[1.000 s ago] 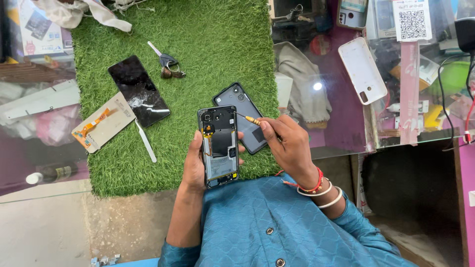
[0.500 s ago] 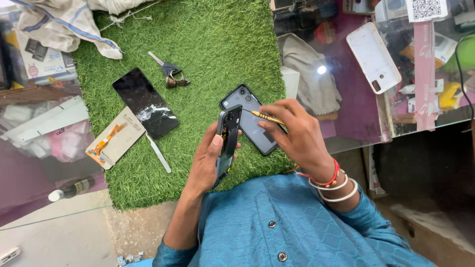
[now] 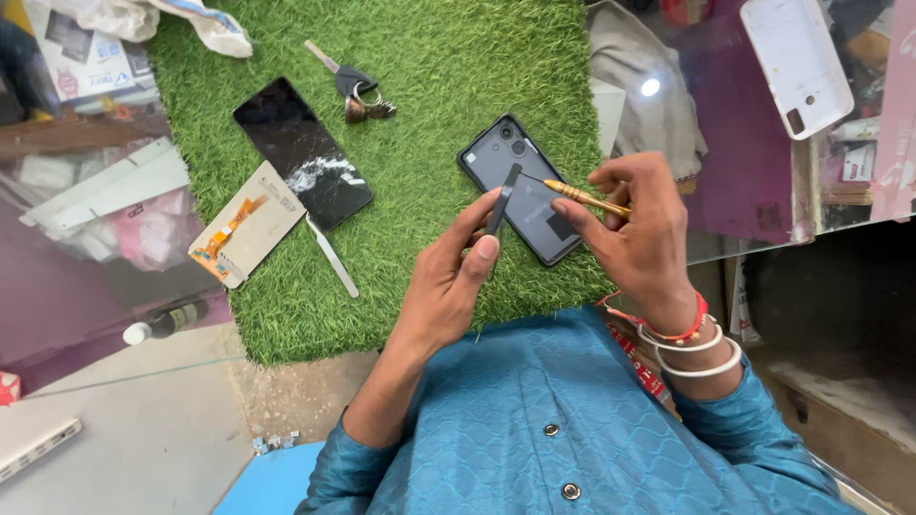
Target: The person moves a disassembled smartphone from a cluttered workbench to a green mat. They use a screwdriver to manipulate internal components and connectors on the phone's motherboard. The person also briefly handles a roll of tape and a power cable during the process.
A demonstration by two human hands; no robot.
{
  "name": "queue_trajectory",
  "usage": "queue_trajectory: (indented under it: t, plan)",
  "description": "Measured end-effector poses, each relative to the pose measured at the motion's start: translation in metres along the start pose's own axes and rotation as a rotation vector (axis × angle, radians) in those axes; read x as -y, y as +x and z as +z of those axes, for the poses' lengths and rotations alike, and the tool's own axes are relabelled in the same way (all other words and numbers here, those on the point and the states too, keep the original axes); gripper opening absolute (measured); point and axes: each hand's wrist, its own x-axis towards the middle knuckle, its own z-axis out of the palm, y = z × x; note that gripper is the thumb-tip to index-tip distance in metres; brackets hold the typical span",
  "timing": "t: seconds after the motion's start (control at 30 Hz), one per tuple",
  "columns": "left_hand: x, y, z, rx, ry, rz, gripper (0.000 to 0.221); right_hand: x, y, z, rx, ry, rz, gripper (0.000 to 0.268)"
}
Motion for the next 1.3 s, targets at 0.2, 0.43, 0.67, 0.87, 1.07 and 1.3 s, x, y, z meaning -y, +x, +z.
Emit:
queue_trajectory:
  t: [0.2, 0.43, 0.67, 0.87, 1.07, 1.3]
  plan:
    - [0.008, -0.003, 0.021, -0.060, -0.063, 0.069, 0.050, -0.009, -0.004, -0.007, 0.016, -0.097, 0.039, 0.028]
    - [0.016, -0.005, 0.018, -0.076, -0.056, -0.071, 0.052, -0.008, -0.005, -0.007, -0.017, -0.112, -0.149, 0.030]
    - [0.015, -0.002, 0.017, -0.082, -0.105, -0.062, 0.053, -0.002, -0.004, -0.007, -0.009, -0.069, -0.054, 0.035]
    - [0.015, -0.003, 0.016, -0.077, -0.142, -0.158, 0.053, 0.000, -0.005, -0.003, 0.054, -0.141, -0.050, 0.028]
    - [0.023, -0.005, 0.015, -0.091, -0.201, -0.158, 0.054, -0.013, -0.008, 0.004, 0.043, -0.291, -0.176, 0.017]
    - [0.035, -0.002, 0.017, -0.069, -0.454, -0.231, 0.058, -0.029, -0.010, 0.020, 0.013, 0.118, -0.005, 0.028]
